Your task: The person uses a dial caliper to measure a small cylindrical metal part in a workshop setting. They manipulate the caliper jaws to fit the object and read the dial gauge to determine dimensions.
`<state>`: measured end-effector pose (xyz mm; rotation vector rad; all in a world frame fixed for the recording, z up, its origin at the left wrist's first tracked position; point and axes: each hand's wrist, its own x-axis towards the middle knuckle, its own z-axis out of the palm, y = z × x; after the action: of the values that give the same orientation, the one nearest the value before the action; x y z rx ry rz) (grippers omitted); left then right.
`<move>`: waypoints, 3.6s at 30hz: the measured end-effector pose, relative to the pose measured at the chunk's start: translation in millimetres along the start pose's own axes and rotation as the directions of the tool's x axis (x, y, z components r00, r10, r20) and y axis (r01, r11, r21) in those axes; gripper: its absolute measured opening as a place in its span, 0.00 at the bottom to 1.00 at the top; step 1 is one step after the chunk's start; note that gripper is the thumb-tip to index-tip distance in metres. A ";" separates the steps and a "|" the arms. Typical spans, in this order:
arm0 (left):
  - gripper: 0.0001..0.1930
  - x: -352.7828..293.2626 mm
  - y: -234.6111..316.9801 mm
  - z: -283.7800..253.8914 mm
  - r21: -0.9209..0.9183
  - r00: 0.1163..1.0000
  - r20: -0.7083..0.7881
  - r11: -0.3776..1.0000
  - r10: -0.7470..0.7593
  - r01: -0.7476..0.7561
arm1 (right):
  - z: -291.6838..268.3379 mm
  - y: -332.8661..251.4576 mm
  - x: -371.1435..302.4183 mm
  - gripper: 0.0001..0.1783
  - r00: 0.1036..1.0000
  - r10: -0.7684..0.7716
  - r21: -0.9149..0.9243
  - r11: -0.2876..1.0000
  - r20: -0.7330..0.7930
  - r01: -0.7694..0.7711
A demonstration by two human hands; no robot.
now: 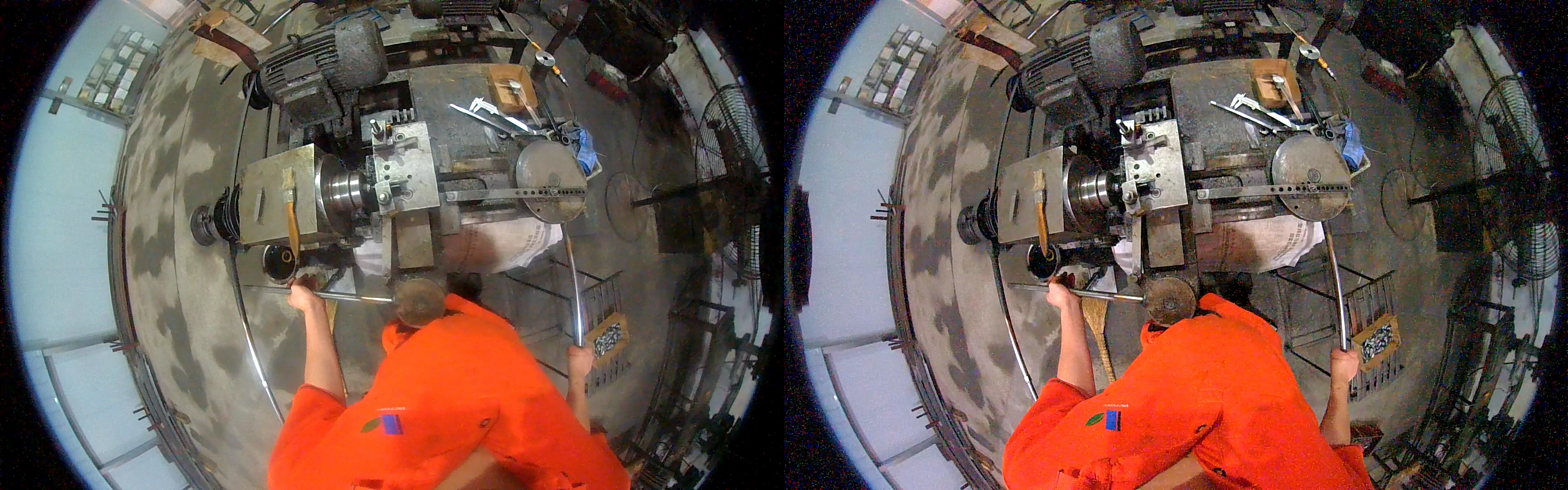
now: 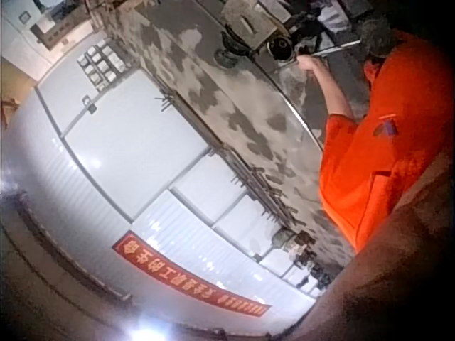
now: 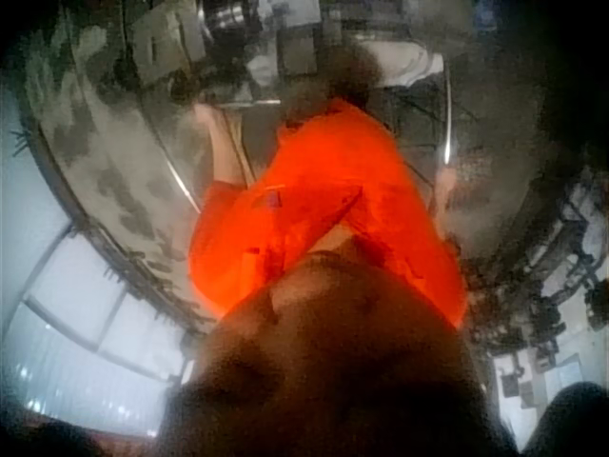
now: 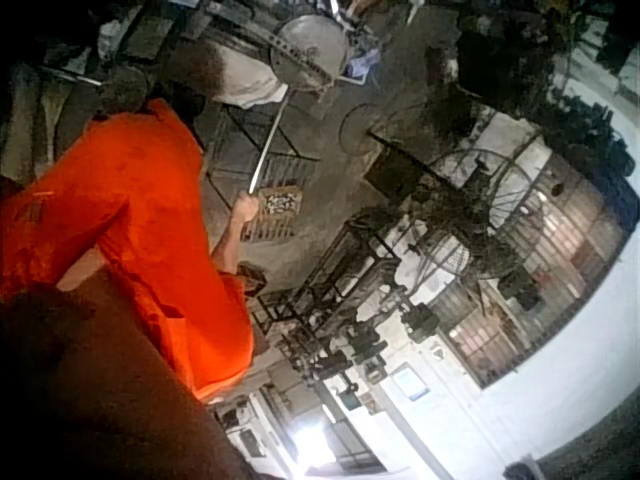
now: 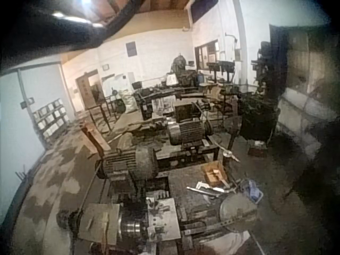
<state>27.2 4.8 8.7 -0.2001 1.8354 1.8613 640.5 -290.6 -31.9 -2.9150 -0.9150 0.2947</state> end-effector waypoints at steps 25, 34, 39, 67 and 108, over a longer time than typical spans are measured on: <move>0.11 14.1 -10.5 -1.7 -0.005 1.000 -0.027 1.000 0.016 -0.016 | 9.6 8.7 -3.3 0.15 0.999 -0.026 0.025 0.999 -0.032 0.027; 0.09 12.4 -8.7 -2.2 0.014 0.999 -0.030 1.000 0.027 -0.026 | -23.2 -29.3 -11.7 0.19 0.990 0.055 0.058 0.996 0.126 -0.063; 0.09 12.4 -7.6 -2.2 -0.009 1.000 -0.016 1.000 0.016 -0.016 | -24.2 -31.1 -12.5 0.20 0.983 0.126 0.020 0.991 0.134 -0.130; 0.12 21.2 -12.5 -6.8 0.022 1.000 -0.007 0.999 0.027 -0.026 | -16.7 -32.6 -16.7 0.20 0.983 0.119 -0.011 0.993 0.143 -0.119; 0.10 14.5 -9.6 0.2 0.035 0.998 -0.061 0.999 0.013 -0.011 | -2.5 -22.5 -21.5 0.21 0.975 0.086 0.052 0.994 0.206 -0.099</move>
<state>19.2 8.2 -6.4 -0.2360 1.9124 1.8490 611.2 -284.5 -23.1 -2.9145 -0.7774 0.6266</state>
